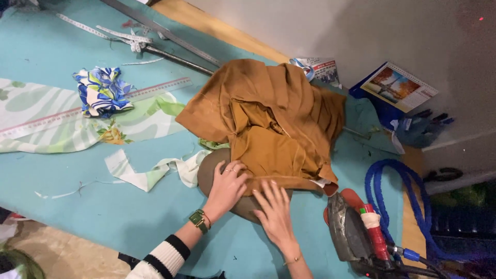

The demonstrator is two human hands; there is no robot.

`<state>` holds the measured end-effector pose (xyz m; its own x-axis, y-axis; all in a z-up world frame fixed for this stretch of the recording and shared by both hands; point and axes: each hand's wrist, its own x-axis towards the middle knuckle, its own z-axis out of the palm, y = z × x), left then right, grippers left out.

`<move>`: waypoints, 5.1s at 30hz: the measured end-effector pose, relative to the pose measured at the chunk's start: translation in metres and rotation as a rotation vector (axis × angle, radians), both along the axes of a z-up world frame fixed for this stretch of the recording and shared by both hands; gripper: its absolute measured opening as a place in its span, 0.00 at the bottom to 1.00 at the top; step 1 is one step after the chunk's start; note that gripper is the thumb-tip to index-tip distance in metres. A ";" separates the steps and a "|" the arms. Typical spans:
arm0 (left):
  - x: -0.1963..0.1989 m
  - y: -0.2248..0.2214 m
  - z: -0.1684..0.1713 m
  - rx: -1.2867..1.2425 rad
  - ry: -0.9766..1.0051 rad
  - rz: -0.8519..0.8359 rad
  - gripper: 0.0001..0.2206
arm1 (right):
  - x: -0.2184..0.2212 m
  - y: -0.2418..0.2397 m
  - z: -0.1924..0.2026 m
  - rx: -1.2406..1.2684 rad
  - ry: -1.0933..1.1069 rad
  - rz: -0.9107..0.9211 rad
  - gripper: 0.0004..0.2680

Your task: Ironing and folding a brown garment while managing floral fabric pieces on a tailoring table.

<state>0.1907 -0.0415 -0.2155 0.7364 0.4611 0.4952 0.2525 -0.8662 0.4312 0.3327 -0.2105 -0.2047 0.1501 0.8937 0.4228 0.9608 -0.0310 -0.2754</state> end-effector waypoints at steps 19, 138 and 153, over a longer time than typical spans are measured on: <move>-0.040 0.003 -0.023 0.238 0.019 -0.281 0.16 | 0.021 0.016 0.009 -0.389 0.180 0.048 0.22; 0.007 -0.028 -0.006 0.176 0.246 0.157 0.41 | 0.061 0.003 -0.019 -0.250 0.209 -0.073 0.19; -0.014 0.003 -0.019 0.201 0.157 -0.203 0.31 | 0.050 -0.007 -0.024 -0.194 0.197 -0.194 0.19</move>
